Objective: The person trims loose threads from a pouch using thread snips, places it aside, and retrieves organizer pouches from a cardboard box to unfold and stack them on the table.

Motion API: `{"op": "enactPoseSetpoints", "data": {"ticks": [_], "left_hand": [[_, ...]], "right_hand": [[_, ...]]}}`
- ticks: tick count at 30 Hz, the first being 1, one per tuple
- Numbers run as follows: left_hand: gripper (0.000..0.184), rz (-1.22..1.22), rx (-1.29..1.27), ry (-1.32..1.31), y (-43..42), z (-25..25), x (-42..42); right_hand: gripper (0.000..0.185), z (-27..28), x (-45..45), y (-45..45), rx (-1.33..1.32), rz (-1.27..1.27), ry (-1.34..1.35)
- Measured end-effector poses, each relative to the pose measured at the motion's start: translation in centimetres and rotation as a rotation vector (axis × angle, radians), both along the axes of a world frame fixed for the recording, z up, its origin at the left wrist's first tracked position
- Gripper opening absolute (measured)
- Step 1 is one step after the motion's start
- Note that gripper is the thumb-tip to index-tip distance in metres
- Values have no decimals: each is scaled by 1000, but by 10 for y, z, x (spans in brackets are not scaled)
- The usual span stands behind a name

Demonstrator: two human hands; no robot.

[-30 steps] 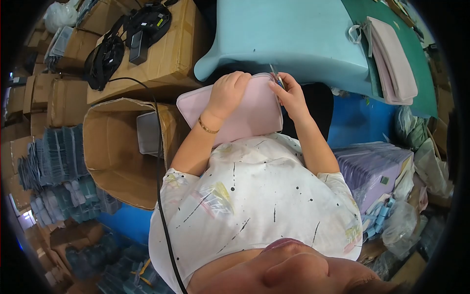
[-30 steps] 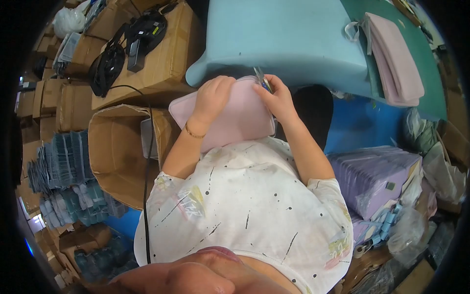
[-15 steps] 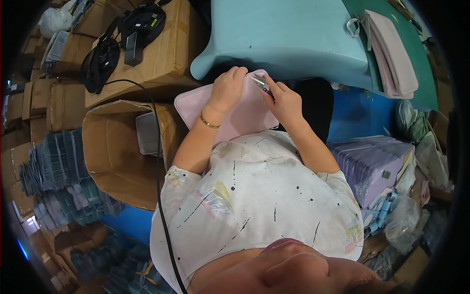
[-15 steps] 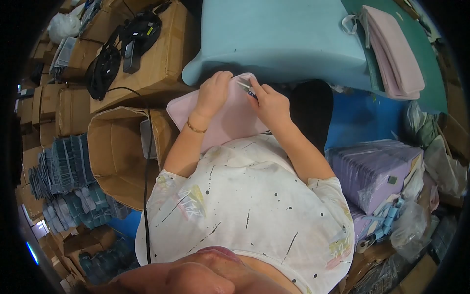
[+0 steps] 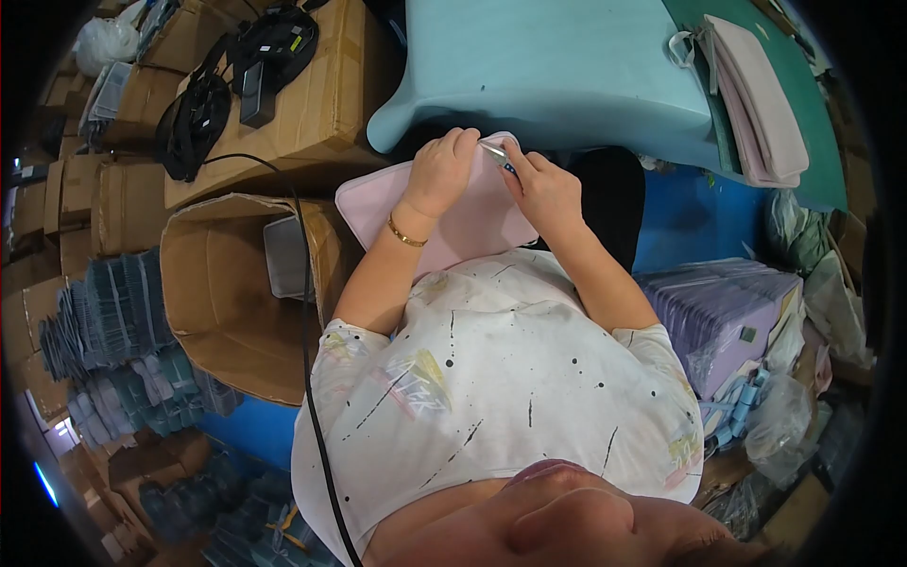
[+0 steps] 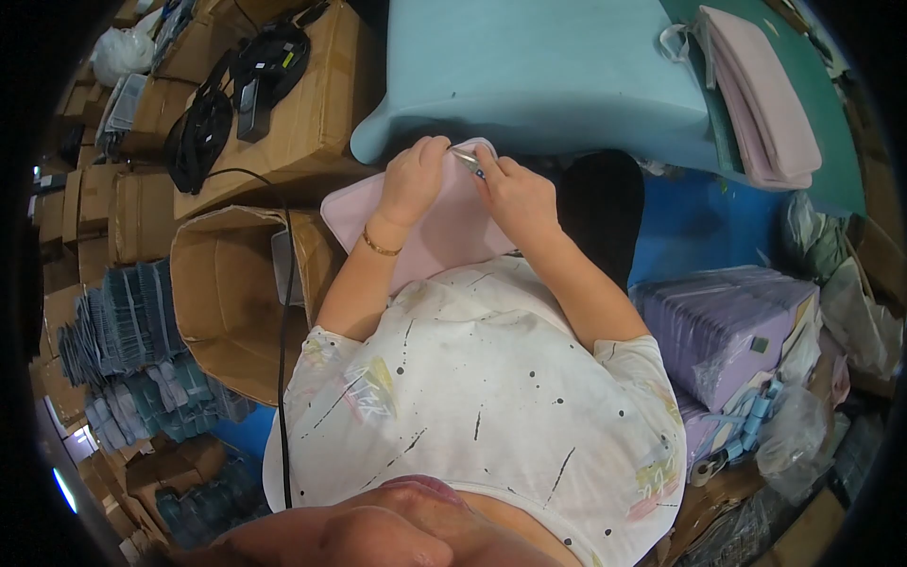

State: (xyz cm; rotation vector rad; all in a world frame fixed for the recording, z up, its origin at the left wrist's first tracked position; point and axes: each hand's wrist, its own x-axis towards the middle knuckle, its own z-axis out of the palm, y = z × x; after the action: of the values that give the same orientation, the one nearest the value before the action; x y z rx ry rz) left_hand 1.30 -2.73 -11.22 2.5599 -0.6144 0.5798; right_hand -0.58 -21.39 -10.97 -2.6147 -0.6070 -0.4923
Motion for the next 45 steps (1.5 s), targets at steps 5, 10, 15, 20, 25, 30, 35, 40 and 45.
{"op": "enactPoseSetpoints", "data": {"ticks": [5,10,15,20,25,30,35,40,45], "left_hand": [[15,50,-181,32,-1,-3,1],[18,108,-506,265,1,15,0],[24,181,-709,538,0,38,0],[32,2,-326,321,-1,37,-10],[24,113,-275,271,-17,48,-17],[19,107,-293,387,-24,57,-14],[21,31,-393,579,-13,62,-9],[25,-10,-448,671,-11,64,-9],[21,-38,-441,657,-4,64,-10]], "right_hand": [[39,1,4,-13,176,-33,87],[41,-15,19,-25,761,-154,524],[41,-21,19,-26,1182,-41,971],[36,-16,13,-23,927,-35,552],[31,6,9,-34,630,-60,390],[24,-2,14,-25,1182,60,803],[19,4,8,-19,1312,88,959],[19,6,6,-23,1397,105,1051],[20,2,6,-26,1405,106,1030]]}}
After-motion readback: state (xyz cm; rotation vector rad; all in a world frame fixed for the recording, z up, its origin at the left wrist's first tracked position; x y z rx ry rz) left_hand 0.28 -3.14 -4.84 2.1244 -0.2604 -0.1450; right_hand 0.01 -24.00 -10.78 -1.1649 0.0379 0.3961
